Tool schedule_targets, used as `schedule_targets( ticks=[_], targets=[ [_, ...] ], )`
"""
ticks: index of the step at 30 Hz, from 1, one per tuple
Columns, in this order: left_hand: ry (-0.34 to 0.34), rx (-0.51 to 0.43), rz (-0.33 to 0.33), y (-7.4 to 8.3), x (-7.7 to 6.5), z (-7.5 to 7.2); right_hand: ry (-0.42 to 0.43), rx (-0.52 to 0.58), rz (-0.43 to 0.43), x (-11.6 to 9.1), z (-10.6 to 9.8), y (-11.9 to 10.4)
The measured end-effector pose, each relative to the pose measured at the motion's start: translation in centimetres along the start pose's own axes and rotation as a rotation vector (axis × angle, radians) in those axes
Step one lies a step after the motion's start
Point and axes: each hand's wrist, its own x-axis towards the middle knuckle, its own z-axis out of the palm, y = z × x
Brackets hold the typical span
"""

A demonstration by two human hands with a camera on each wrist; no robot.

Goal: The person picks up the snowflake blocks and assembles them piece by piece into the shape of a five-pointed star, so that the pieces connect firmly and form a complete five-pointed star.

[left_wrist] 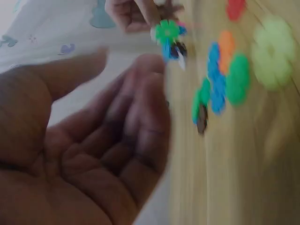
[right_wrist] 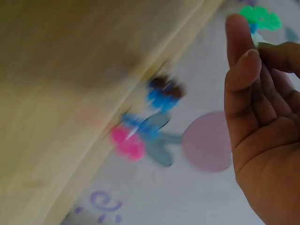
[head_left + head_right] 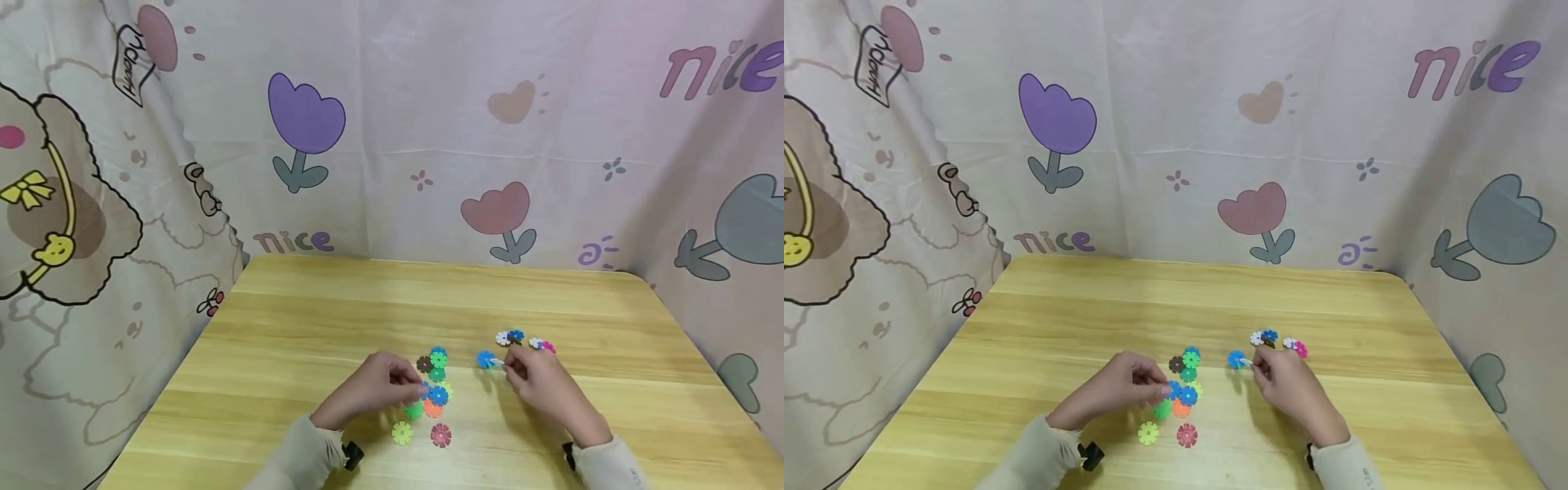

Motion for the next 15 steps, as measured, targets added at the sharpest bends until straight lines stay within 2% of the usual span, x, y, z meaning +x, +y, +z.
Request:
schedule_targets(
  ticks=[2, 5, 11, 15],
  targets=[
    [-0.041, 0.042, -0.003, -0.4, -0.5, -0.1, -0.014, -0.055, 0.078, -0.3, -0.5, 0.9],
    [-0.087, 0.096, -0.018, -1.0, -1.1, -0.3, -0.042, -0.096, 0.142, -0.6, -1.0, 1.9],
    [-0.113, 0.288, -0.022, -1.6, -1.7, 0.1, -0.094, -0.117, 0.215, -0.5, -1.3, 2.5],
    [-0.128, 0.431, 0.01, -1.8, -1.7, 0.6, -0.118, -0.119, 0.235, -0.8, -1.5, 2.6]
  ],
)
